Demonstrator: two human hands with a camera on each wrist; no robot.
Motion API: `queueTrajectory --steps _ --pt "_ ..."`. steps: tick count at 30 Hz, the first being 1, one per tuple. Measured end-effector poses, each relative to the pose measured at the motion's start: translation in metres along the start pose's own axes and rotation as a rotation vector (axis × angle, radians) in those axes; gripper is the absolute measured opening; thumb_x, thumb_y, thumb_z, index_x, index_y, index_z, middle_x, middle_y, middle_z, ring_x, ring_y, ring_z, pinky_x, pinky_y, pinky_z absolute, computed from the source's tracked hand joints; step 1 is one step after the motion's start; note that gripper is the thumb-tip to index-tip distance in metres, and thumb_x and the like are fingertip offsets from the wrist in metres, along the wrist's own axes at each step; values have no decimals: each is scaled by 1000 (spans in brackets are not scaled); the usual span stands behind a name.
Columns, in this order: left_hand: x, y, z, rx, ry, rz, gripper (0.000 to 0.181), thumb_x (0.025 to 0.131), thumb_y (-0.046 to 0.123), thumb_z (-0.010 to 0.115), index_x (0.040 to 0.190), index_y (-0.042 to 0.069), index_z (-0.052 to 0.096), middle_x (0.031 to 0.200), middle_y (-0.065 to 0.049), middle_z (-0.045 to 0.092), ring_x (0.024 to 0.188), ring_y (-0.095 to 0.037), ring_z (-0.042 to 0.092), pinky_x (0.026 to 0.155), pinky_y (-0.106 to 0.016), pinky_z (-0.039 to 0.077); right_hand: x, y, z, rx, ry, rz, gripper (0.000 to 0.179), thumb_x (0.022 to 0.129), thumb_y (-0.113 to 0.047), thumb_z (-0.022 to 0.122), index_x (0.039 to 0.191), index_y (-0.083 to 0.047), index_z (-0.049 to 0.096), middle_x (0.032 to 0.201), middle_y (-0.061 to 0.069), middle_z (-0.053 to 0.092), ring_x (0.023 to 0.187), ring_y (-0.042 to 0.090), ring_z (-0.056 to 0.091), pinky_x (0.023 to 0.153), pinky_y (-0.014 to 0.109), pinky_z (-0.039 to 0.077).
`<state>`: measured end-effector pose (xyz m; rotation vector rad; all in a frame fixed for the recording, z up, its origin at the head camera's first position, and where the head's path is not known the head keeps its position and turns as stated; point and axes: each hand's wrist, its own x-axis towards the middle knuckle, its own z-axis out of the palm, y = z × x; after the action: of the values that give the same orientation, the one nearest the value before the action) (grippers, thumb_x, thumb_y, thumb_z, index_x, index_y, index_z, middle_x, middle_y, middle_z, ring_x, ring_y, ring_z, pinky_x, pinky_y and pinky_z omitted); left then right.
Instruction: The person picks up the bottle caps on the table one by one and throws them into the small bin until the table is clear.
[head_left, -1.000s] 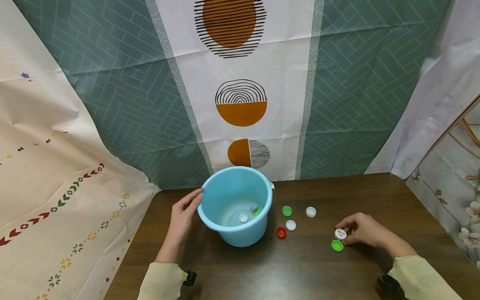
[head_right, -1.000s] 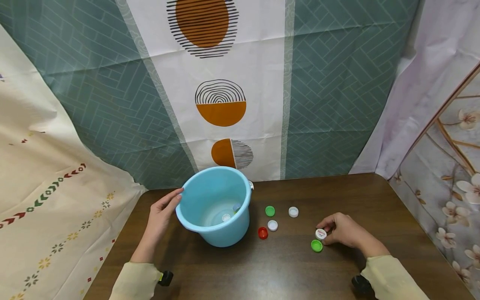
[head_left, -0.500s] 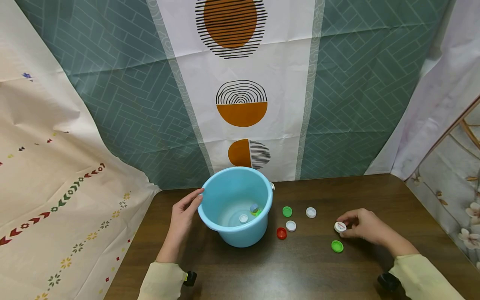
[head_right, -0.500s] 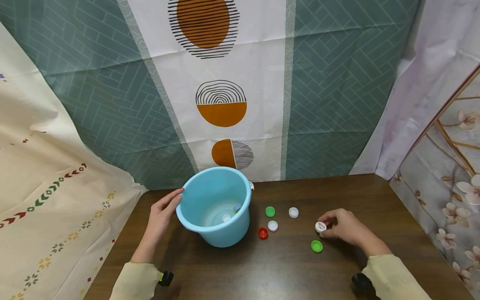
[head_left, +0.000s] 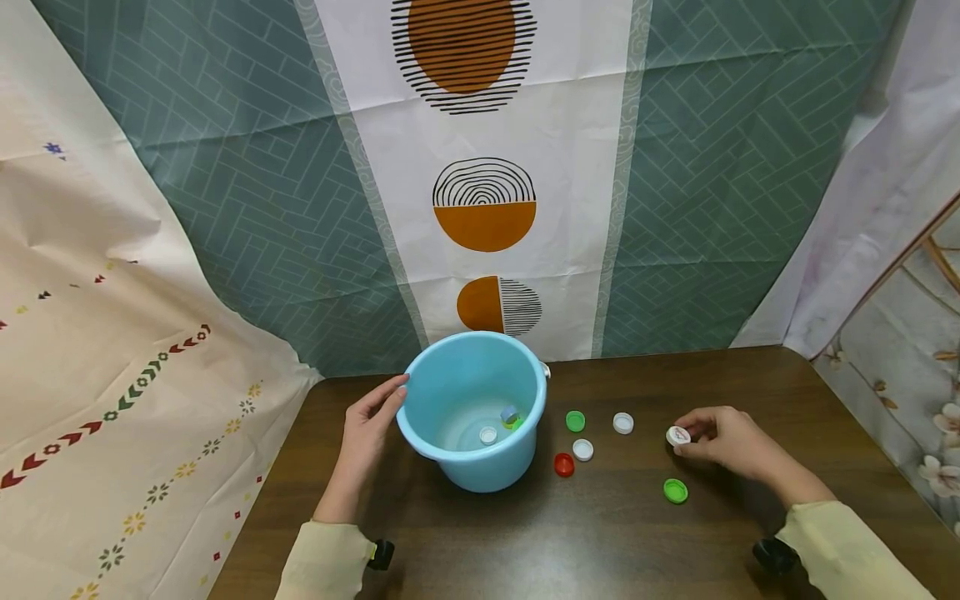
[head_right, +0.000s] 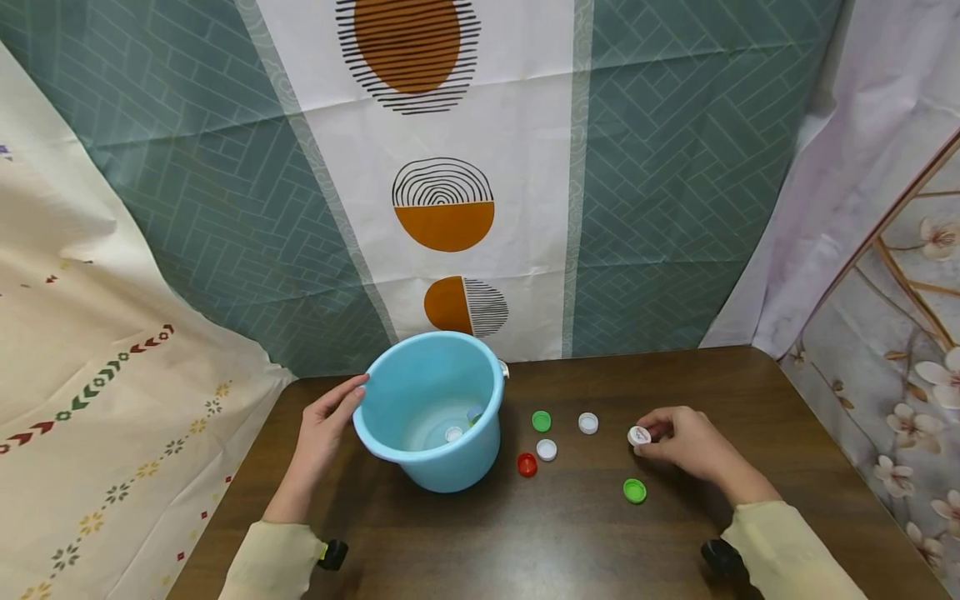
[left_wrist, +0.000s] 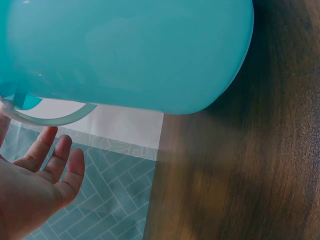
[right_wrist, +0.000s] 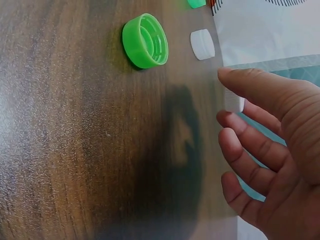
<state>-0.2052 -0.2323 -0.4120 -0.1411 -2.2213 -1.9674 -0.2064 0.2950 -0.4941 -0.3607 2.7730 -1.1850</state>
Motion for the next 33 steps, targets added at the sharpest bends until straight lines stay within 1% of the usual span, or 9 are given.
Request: queueTrajectory --steps 6,13,19,25,33 --pt "0 0 0 0 1 4 35 97 18 63 128 2 64 125 -17 63 112 -32 59 89 -38 52 0 -3 -2 -8 23 -5 37 79 -29 83 106 -8 71 91 0 68 80 17 62 66 27 51" --pt "0 -2 0 -19 4 -2 34 97 17 64 127 2 64 125 -17 63 112 -34 59 86 -31 54 1 -6 -2 -11 47 2 38 79 -30 83 107 -8 71 91 -1 69 77 16 61 63 27 50" --pt "0 -2 0 -28 6 -2 34 97 17 64 127 2 64 126 -16 63 114 -33 59 86 -29 53 1 -10 -3 -32 74 23 36 80 -33 82 107 -12 71 90 -1 69 71 16 54 56 26 45" --pt "0 -1 0 -15 5 -1 34 97 18 64 127 2 64 126 -16 63 114 -32 59 86 -29 53 5 -14 -4 -46 112 -3 35 80 -35 82 106 -14 71 87 -3 67 68 15 51 54 26 43" --pt "0 0 0 -5 8 3 34 97 17 64 127 2 64 126 -16 63 114 -30 58 86 -28 53 15 -26 -5 -59 153 -37 39 78 -42 82 106 -16 72 87 -3 66 72 16 53 57 25 44"
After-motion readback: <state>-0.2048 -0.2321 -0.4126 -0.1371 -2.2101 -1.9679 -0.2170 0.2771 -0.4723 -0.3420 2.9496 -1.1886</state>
